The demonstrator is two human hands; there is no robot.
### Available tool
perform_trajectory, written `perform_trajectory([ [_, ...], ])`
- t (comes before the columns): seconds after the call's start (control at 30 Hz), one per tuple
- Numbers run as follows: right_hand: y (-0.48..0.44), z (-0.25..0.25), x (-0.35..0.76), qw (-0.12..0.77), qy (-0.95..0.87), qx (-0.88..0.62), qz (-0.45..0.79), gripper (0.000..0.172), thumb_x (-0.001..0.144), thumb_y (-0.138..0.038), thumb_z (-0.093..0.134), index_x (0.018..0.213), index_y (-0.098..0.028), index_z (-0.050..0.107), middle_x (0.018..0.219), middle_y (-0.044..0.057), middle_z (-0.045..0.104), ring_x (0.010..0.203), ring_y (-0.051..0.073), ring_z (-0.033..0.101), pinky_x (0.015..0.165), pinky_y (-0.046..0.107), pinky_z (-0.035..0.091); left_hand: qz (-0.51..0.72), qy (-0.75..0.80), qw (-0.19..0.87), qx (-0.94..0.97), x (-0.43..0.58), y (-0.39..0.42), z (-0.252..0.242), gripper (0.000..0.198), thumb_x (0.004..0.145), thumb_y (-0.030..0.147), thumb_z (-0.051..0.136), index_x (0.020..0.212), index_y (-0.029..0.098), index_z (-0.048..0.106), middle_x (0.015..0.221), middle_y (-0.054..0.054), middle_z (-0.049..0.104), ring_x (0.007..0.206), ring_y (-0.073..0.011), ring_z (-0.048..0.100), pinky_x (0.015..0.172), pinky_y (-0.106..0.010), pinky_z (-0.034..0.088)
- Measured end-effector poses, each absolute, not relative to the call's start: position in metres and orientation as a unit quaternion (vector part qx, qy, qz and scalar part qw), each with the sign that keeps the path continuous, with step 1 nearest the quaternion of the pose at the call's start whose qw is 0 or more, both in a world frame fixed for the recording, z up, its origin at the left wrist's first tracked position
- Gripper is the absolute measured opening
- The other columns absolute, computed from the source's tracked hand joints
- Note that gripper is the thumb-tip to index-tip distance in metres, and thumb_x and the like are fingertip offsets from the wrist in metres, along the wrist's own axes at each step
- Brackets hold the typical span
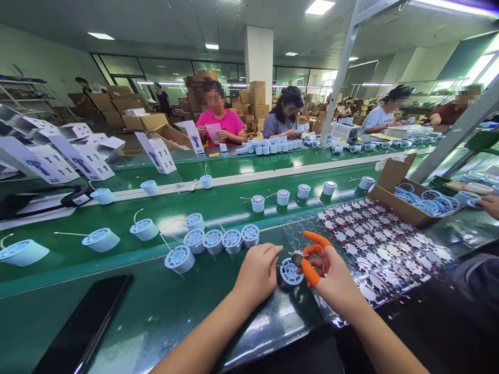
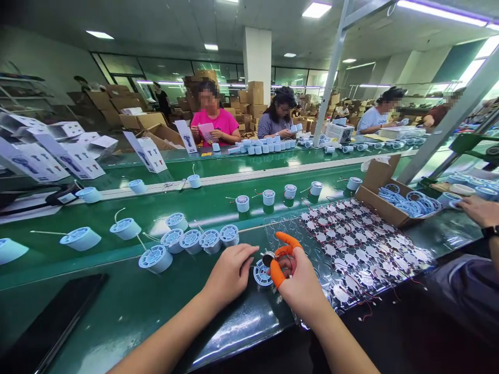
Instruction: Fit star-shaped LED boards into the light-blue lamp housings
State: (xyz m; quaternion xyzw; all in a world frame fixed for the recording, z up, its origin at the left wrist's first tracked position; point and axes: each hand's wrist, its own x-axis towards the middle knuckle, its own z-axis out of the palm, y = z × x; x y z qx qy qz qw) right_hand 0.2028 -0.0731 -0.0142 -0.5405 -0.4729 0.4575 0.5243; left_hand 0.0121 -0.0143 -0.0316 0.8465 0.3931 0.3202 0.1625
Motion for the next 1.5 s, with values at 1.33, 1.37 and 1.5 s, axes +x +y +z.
perform_trajectory([
  [1.33, -0.079, 0.010, 0.208, 0.388, -0.572, -0.632, 0.350, 0.049, 0.066, -0.039, 0.086, 0.112, -0.024, 0.073, 0.082, 0.000, 0.064, 0.062, 0.013, 0.054, 0.061, 0.030, 0.050, 0.394, 0.311, 0.229, 0.834, -0.002, -0.017, -0.012, 0.021, 0.094, 0.015, 0.053, 0.096, 0.018, 0.074, 0.087, -0.006, 0.071, 0.079, -0.0162, 0.063, 0.072, -0.027, 0.049],
  [1.37, -0.079, 0.011, 0.210, 0.364, -0.594, -0.645, 0.314, 0.045, 0.068, -0.037, 0.085, 0.110, -0.025, 0.074, 0.080, 0.000, 0.063, 0.061, 0.014, 0.053, 0.061, 0.030, 0.049, 0.376, 0.327, 0.253, 0.829, -0.002, -0.015, -0.012, 0.022, 0.094, 0.016, 0.052, 0.093, 0.018, 0.074, 0.086, -0.006, 0.071, 0.077, -0.0161, 0.063, 0.071, -0.027, 0.048],
  [1.5, -0.078, 0.009, 0.207, 0.301, -0.659, -0.646, 0.240, 0.036, 0.071, -0.025, 0.081, 0.106, -0.024, 0.074, 0.088, 0.002, 0.064, 0.069, 0.017, 0.058, 0.067, 0.031, 0.050, 0.292, 0.413, 0.346, 0.790, 0.003, -0.010, -0.017, 0.020, 0.089, 0.020, 0.056, 0.098, 0.016, 0.074, 0.067, -0.001, 0.063, 0.059, -0.0131, 0.053, 0.057, -0.024, 0.040],
])
